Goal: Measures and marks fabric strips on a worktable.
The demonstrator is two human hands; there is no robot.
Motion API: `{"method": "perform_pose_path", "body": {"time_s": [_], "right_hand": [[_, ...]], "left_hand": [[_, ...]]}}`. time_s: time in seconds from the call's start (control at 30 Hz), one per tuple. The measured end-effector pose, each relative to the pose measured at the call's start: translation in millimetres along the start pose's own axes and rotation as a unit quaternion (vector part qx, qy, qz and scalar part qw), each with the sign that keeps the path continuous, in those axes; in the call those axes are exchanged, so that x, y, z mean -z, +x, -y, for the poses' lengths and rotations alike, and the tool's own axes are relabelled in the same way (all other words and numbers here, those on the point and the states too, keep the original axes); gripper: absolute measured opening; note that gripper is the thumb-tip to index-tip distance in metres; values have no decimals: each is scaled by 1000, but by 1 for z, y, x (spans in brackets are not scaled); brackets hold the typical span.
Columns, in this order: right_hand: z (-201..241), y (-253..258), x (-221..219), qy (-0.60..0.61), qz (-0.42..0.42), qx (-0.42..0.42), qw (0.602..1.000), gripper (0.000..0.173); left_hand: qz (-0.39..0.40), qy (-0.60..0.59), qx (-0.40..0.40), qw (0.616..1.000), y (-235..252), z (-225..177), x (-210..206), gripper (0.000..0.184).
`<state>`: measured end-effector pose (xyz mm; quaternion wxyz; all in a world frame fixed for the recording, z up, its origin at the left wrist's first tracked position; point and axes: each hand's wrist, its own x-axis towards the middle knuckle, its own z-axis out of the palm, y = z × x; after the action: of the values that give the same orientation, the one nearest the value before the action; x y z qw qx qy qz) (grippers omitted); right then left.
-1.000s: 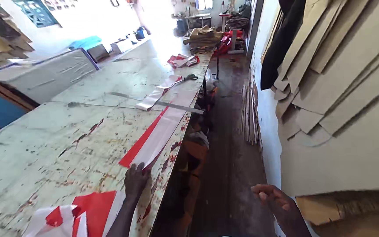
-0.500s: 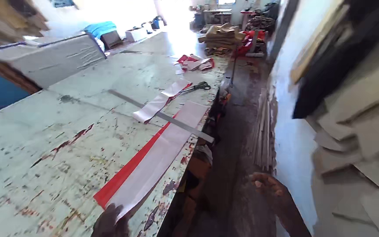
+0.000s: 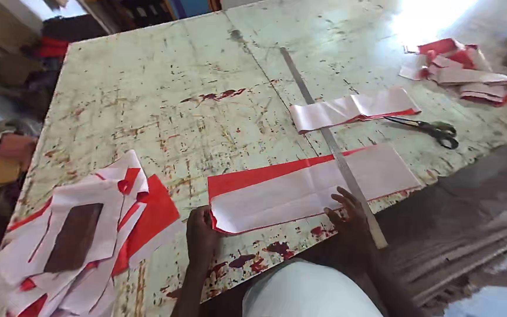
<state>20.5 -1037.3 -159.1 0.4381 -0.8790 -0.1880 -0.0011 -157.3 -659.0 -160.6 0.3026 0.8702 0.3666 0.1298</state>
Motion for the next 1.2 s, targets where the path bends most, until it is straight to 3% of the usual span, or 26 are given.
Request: {"method": "perform_pose_path", "body": {"time_s": [0.13,0.27,0.33,0.43,0.47,0.53,0.6,0.67,0.73,0.8,0.87,0.97,1.13,1.2], "right_hand": [[-15,5,15,39,15,10,999,36],[15,24,20,212,153,-13,965,30],[30,32,23,330,250,-69,908,30],[41,38,30,470,373,-213,771,51],[39,39,33,501,387,-248,733,62],[28,39,51,541,364,-296,698,66],[10,33,81,540,270,-310,734,53],[-19,24,112,479,178,-286,810,43],[-59,4,135,308,114,-268,906,40],[-97,-19,149,104,141,-261,949,45],[-119,-34,150,40,219,-259,940,52],[-124,-31,138,131,278,-234,922,39],[-93,14,130,311,316,-259,858,27],[-76,38,126,335,350,-234,843,25]], "left_hand": [[23,-8,86,996,-15,6,13,34],[-56,-60,80,993,-41,-17,29,37],[-51,-145,30,988,-53,-70,23,39],[87,-282,-48,954,-68,-168,-15,43],[139,-296,-88,941,-69,-192,-35,45],[216,-282,-153,922,-67,-227,-74,53],[241,-259,-173,919,-58,-248,-110,48],[286,-228,-157,917,-48,-264,-137,43],[354,-203,-123,905,-48,-280,-158,40],[417,-186,-89,885,-54,-295,-173,40],[465,-181,-57,865,-62,-303,-186,41],[461,-181,-25,869,-77,-305,-200,45],[290,-196,20,937,-70,-321,-203,60],[214,-267,73,937,-53,-328,-200,66]]}}
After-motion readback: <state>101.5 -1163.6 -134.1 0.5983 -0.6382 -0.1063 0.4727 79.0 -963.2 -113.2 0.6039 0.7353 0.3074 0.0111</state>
